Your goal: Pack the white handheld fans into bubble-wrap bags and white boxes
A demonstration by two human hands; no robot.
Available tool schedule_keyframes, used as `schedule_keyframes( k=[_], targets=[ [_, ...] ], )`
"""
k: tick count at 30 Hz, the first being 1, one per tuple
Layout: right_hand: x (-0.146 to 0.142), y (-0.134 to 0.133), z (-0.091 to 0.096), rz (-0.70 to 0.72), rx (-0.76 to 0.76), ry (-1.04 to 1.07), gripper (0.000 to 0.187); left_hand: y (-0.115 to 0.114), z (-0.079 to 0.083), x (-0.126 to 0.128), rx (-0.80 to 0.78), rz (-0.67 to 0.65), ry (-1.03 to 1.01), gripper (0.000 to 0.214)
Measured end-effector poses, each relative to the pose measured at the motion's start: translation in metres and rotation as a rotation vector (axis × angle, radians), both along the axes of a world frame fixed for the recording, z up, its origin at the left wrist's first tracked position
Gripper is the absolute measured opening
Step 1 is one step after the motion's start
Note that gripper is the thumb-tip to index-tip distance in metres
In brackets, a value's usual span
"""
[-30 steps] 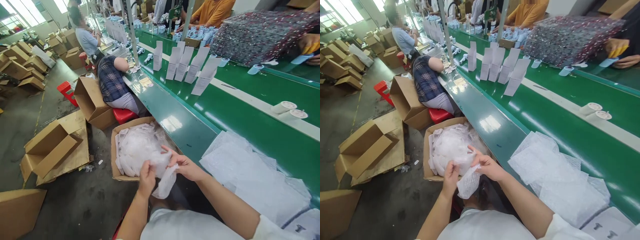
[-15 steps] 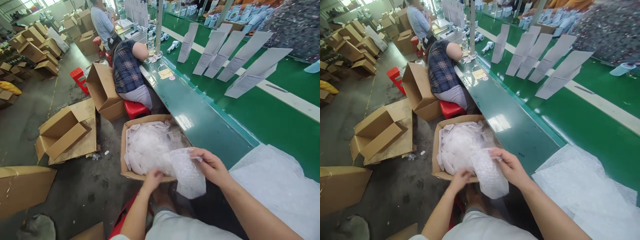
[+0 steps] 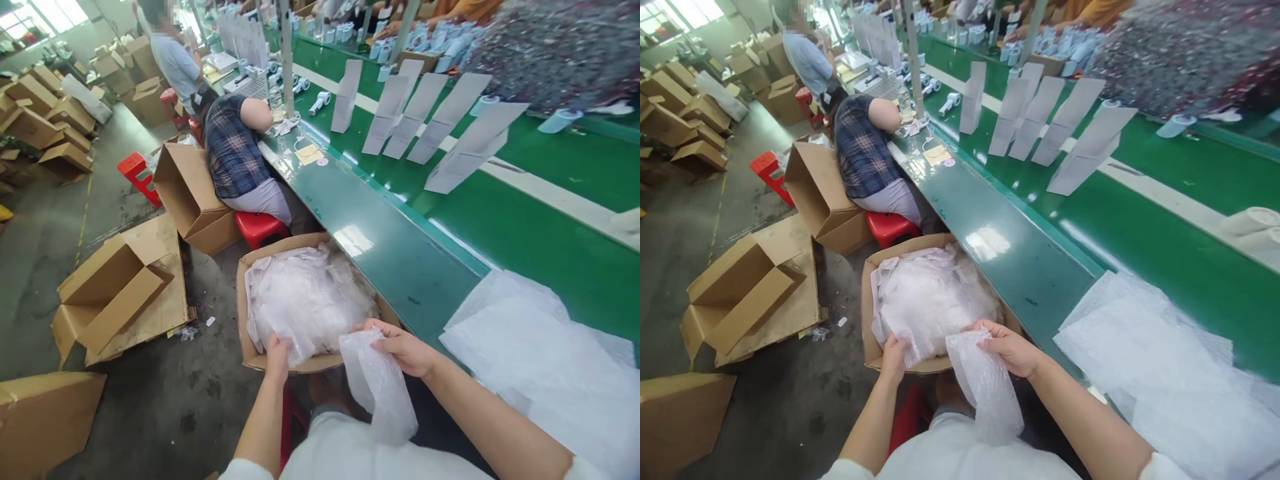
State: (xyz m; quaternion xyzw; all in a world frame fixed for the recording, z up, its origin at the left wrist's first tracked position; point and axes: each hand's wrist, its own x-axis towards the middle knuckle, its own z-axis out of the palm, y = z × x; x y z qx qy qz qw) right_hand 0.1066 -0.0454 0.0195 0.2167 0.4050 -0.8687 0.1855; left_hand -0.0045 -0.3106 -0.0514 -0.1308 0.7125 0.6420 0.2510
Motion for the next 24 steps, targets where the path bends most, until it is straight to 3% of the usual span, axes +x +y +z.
schedule_keyframes(
  k=[1,4,8,10,13,15,18,21,24],
  targets=[
    [0.002,0.003,0.003,-0.026,-0.009,0.025,0.039,0.008,0.015,0.006,0.103,-0.030,-0.047,0.029],
    [0.001,0.010,0.019,-0.084,0.038,0.141,0.035,0.035,0.061,0.017,0.329,-0.290,-0.098,0.038],
    [-0.003,0.021,0.046,-0.213,0.172,0.260,0.038,0.068,0.106,0.020,0.350,-0.729,-0.058,0.029],
    [-0.001,0.027,0.056,-0.286,0.221,0.287,0.038,0.080,0.121,0.013,0.359,-0.866,-0.042,0.034],
    [0.010,0.032,0.066,-0.247,0.368,0.390,0.030,0.099,0.137,-0.003,0.384,-0.772,0.072,0.053],
    [0.021,0.034,0.070,-0.206,0.489,0.460,0.026,0.111,0.147,-0.013,0.341,-0.749,0.215,0.048],
    [0.035,0.037,0.074,-0.246,0.546,0.503,0.022,0.128,0.163,-0.021,0.242,-0.969,0.476,0.033],
    [0.046,0.043,0.077,-0.315,0.505,0.514,0.020,0.142,0.178,-0.026,0.258,-1.191,0.714,0.028],
    [0.056,0.050,0.082,-0.403,0.472,0.519,0.022,0.158,0.186,-0.034,0.269,-1.370,0.786,0.028]
  ],
)
